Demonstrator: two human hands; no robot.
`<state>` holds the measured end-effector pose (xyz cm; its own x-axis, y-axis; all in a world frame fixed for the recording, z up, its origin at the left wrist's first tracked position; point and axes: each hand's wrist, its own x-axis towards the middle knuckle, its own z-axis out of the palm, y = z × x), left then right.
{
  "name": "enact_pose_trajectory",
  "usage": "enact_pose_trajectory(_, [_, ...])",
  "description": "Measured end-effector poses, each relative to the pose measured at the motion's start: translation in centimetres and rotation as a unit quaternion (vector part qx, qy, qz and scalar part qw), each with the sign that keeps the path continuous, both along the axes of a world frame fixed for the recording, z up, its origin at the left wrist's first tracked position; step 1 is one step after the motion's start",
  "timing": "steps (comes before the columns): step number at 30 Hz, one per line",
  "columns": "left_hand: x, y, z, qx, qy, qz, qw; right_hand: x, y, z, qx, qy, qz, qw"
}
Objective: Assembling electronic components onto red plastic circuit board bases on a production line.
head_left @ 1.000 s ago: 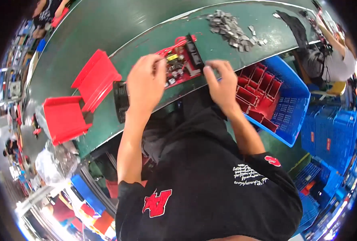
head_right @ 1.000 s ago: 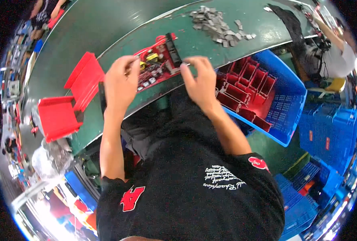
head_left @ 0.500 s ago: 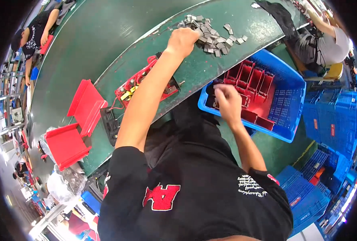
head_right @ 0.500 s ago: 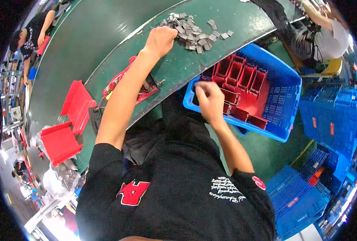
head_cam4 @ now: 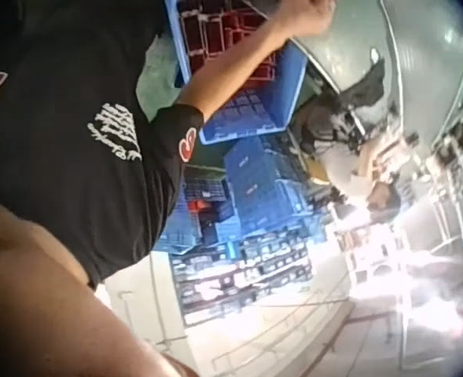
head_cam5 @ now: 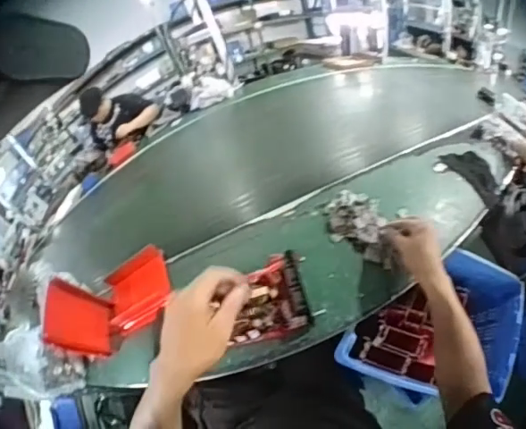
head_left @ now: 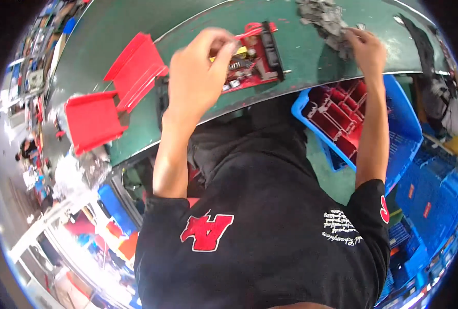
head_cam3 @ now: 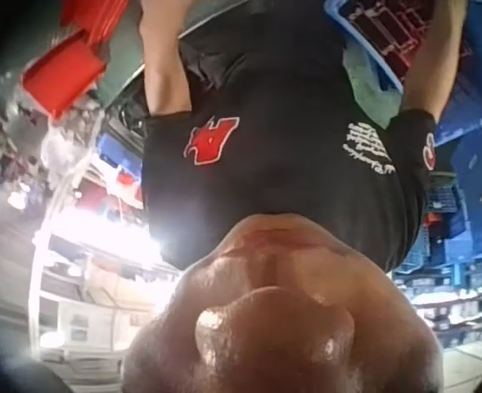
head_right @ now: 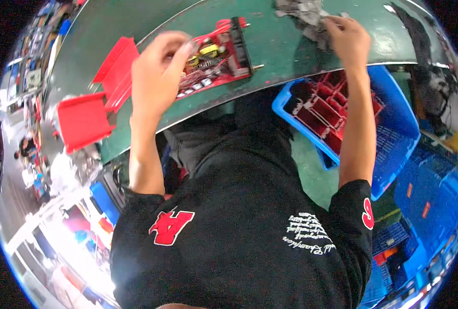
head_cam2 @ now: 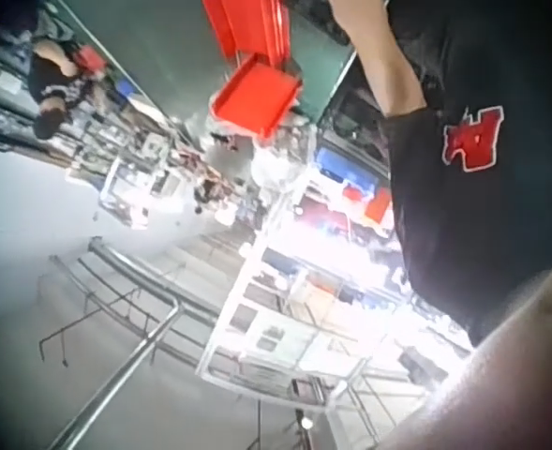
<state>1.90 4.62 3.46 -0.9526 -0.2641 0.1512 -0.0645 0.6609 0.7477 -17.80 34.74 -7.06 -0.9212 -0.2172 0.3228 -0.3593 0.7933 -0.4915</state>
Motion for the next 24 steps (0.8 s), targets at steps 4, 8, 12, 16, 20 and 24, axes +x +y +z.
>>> enact_pose_trajectory(4, [9.3,-2.6,-2.4,0.015,-0.024,0.101,0.995,-0.7,0.1,0.4,-0.225,-0.149,-0.084,0.959])
enact_pose_trajectory(8, [12.0,-3.5,-5.5,-0.172,0.015,0.056,0.983,-2.2,0.4,-0.4,-0.433,-0.221,-0.112,0.867])
enact_pose_trajectory(12, [11.0,-3.6,-7.7,-0.256,0.104,0.025,0.961,-1.3,0.3,0.8,-0.375,-0.119,-0.145,0.908])
enact_pose_trajectory(16, [10.2,-4.7,-9.5,-0.258,0.166,0.036,0.951,-0.9,0.6,1.3,-0.243,-0.174,-0.101,0.949])
enact_pose_trajectory(20, [9.6,-5.7,-10.0,-0.252,0.184,0.025,0.950,0.2,0.5,2.8,-0.157,-0.082,-0.145,0.973])
enact_pose_trajectory(24, [9.0,-5.9,-9.5,-0.257,0.179,0.025,0.949,4.7,-2.1,5.1,-0.200,0.033,-0.107,0.973])
